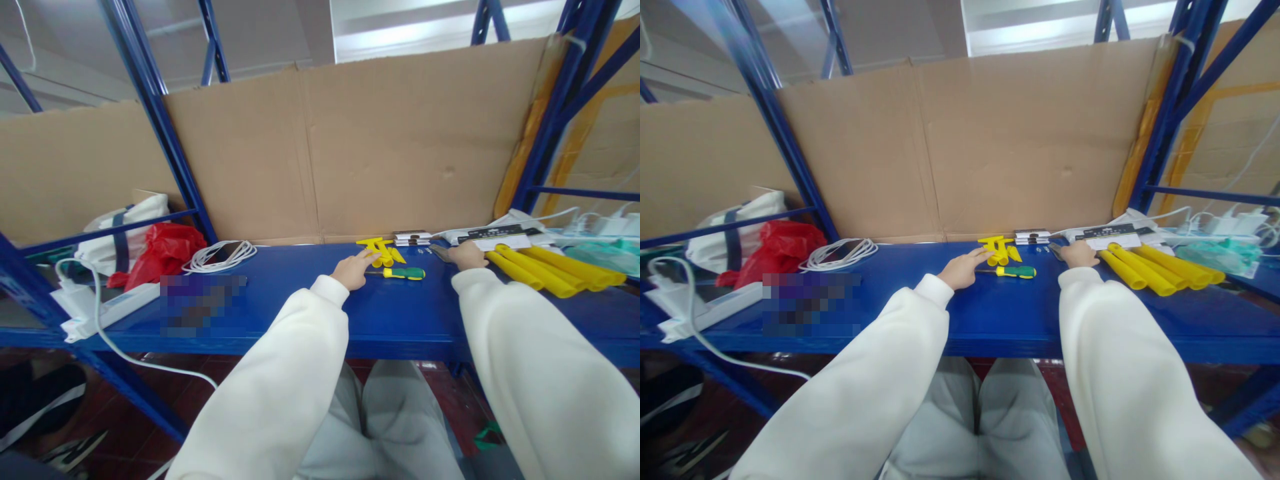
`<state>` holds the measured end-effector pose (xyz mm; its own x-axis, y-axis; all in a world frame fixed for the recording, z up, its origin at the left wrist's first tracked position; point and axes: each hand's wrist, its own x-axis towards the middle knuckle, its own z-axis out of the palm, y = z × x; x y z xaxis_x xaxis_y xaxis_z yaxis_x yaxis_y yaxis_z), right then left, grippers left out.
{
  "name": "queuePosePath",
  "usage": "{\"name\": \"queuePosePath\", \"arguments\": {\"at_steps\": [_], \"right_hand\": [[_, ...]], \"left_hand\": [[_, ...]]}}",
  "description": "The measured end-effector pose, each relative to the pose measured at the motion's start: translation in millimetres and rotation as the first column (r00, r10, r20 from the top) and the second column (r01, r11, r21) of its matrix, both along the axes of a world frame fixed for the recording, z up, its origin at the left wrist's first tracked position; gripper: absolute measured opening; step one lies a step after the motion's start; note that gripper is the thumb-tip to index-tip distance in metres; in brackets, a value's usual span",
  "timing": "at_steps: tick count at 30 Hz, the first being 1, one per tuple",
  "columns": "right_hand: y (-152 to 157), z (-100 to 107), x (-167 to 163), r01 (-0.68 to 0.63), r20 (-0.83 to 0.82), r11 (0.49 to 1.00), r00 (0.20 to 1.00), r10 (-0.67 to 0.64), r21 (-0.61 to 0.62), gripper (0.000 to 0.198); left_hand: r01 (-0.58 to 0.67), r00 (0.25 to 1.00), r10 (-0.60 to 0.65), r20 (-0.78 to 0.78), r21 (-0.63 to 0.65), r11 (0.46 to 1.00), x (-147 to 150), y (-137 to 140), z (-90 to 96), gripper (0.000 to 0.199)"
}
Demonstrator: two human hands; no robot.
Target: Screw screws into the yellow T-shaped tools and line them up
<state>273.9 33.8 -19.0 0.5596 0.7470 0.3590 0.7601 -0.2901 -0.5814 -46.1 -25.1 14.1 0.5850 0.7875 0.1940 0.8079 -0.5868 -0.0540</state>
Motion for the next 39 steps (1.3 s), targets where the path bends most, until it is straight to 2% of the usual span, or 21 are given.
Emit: {"name": "queuePosePath", "arguments": {"at_steps": [3,14,19,21,24,26,28,31,33,34,36,39], "right_hand": [[-1.7,0.4,-4.0,0.155,-0.1,0.986,0.982,-0.16,-0.054,0.056],[-11.7,3.2,-17.8,0.14,-0.024,0.988,0.99,-0.142,-0.061,0.08],[-13.3,3.8,-18.0,0.123,0.013,0.988,0.992,-0.122,-0.096,0.069],[-11.2,5.8,-18.2,0.069,0.068,0.997,0.995,-0.067,-0.036,0.061],[-5.3,11.5,-24.3,-0.083,0.207,0.991,0.977,0.06,0.103,0.04],[-0.8,15.0,-33.4,-0.224,0.311,0.962,0.935,0.167,0.159,0.035],[3.4,16.1,-45.3,-0.388,0.42,0.908,0.859,0.293,0.16,0.039],[8.1,12.0,-65.0,-0.636,0.558,0.766,0.67,0.489,0.092,0.051],[8.8,7.8,-77.4,-0.732,0.598,0.681,0.559,0.575,0.029,0.059],[8.3,6.1,-83.0,-0.754,0.603,0.657,0.525,0.601,0.001,0.061],[5.7,4.7,-92.2,-0.768,0.599,0.638,0.49,0.634,-0.047,0.059],[0.9,7.1,-98.9,-0.767,0.594,0.636,0.473,0.651,-0.087,0.049]], "left_hand": [[0.003,1.0,-0.003,-0.002,0.001,1.0,-0.1,0.4,-0.5,0.083],[-0.005,1.0,0.005,0.007,-0.012,1.0,-0.4,1.8,0.0,0.081],[-0.01,1.0,0.01,0.002,-0.01,1.0,-0.1,1.0,0.4,0.079],[-0.006,1.0,0.006,0.002,-0.004,1.0,0.1,0.9,0.1,0.077],[0.002,1.0,-0.002,0.004,0.003,1.0,0.2,1.7,-0.6,0.074],[0.013,1.0,-0.013,0.008,0.01,1.0,0.3,2.9,-1.1,0.073],[0.027,1.0,-0.027,0.015,0.02,0.999,0.3,4.1,-1.5,0.072],[0.039,0.999,-0.039,0.02,0.032,0.999,0.5,4.7,-2.1,0.071],[0.041,0.999,-0.042,0.015,0.037,0.998,0.7,4.3,-2.4,0.071],[0.042,0.999,-0.043,0.01,0.039,0.998,0.9,3.9,-2.5,0.071],[0.047,0.999,-0.047,0.003,0.04,0.998,1.2,3.5,-2.7,0.072],[0.06,0.998,-0.06,-0.004,0.03,0.998,1.6,4.0,-3.1,0.074]]}}
